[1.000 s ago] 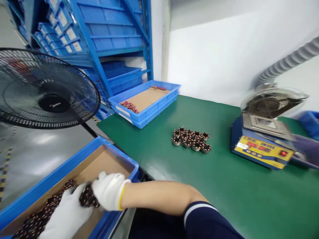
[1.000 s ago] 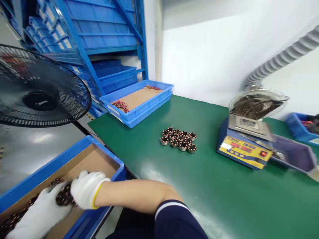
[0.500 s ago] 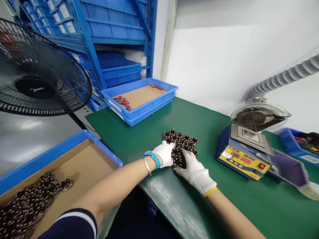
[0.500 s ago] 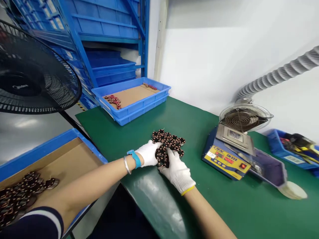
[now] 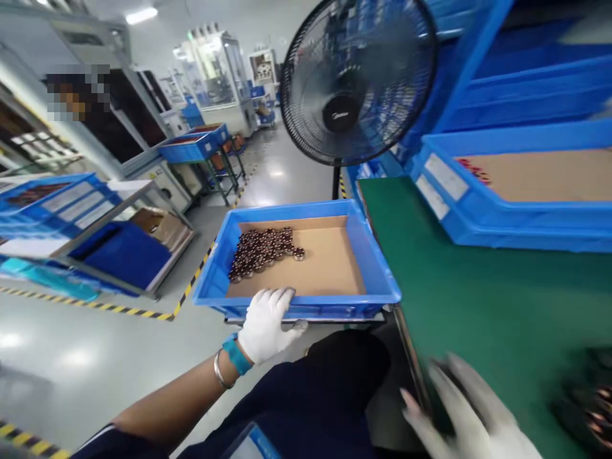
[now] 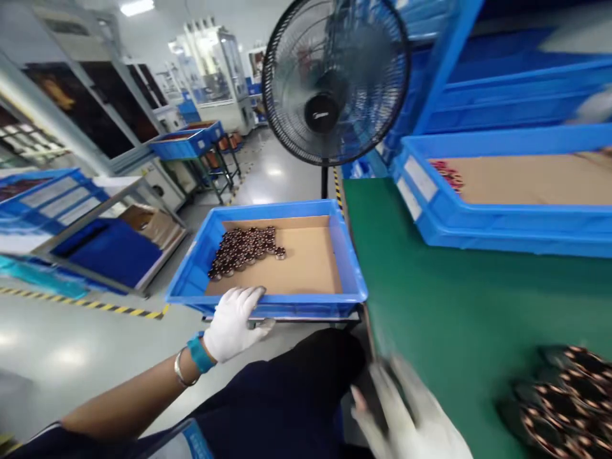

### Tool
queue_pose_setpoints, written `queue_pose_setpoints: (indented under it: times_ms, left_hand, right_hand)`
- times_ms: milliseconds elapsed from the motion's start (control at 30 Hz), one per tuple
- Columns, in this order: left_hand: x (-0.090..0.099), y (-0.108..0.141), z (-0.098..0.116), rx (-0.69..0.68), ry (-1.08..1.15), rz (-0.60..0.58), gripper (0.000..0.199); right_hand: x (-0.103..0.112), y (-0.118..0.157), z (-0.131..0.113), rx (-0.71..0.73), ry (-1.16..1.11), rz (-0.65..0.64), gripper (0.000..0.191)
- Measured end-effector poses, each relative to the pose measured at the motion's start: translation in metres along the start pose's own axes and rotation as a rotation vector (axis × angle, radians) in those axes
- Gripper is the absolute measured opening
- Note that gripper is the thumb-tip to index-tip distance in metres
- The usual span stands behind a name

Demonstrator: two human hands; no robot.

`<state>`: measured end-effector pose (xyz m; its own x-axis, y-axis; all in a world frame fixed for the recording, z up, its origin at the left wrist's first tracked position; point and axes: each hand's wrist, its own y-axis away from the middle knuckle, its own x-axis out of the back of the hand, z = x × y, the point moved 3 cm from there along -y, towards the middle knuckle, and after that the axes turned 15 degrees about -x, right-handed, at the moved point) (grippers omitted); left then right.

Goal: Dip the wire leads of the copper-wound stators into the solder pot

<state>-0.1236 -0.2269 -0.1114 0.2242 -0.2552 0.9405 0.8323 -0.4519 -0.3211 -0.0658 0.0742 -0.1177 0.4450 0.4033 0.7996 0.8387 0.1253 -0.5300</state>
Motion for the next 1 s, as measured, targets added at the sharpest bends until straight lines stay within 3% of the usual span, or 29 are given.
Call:
queue_pose_setpoints:
  times_ms: [100, 200, 300, 500, 700, 800, 900, 1000]
  left_hand:
    - [-0.009, 0.01, -0.009, 0.052, -0.016, 0.042, 0.054]
    - [-0.013, 0.006, -0.006, 0.041, 0.012, 0.09, 0.056]
    - [-0.011, 0.006, -0.005, -0.006, 0.026, 0.133, 0.059]
    - [0.004, 0.018, -0.009, -0.014, 0.074, 0.164, 0.051]
    - [0.025, 0.036, -0.011, 0.034, 0.156, 0.027, 0.043]
    - [0.035, 0.039, -0.018, 0.024, 0.221, -0.11, 0.045]
    - [0.039, 0.021, -0.045, 0.013, 0.295, -0.272, 0.061]
    - [0.034, -0.017, -0.097, 0.136, 0.173, -0.407, 0.085]
  right_hand:
    - [-0.036, -0.061, -0.041, -0.062, 0.096, -0.11, 0.048]
    - [-0.064, -0.096, -0.059, -0.001, 0.182, -0.205, 0.046]
    - [-0.077, -0.102, -0.052, 0.047, 0.198, -0.258, 0.04]
    - [-0.065, -0.09, -0.05, 0.132, 0.152, -0.094, 0.04]
    - [-0.049, -0.073, -0.069, 0.262, 0.131, -0.092, 0.037]
    - [-0.044, -0.063, -0.069, 0.261, 0.11, -0.141, 0.036]
    - [-0.046, -0.065, -0.068, 0.175, 0.099, -0.191, 0.041]
    - [-0.065, -0.091, -0.08, 0.023, 0.043, -0.324, 0.046]
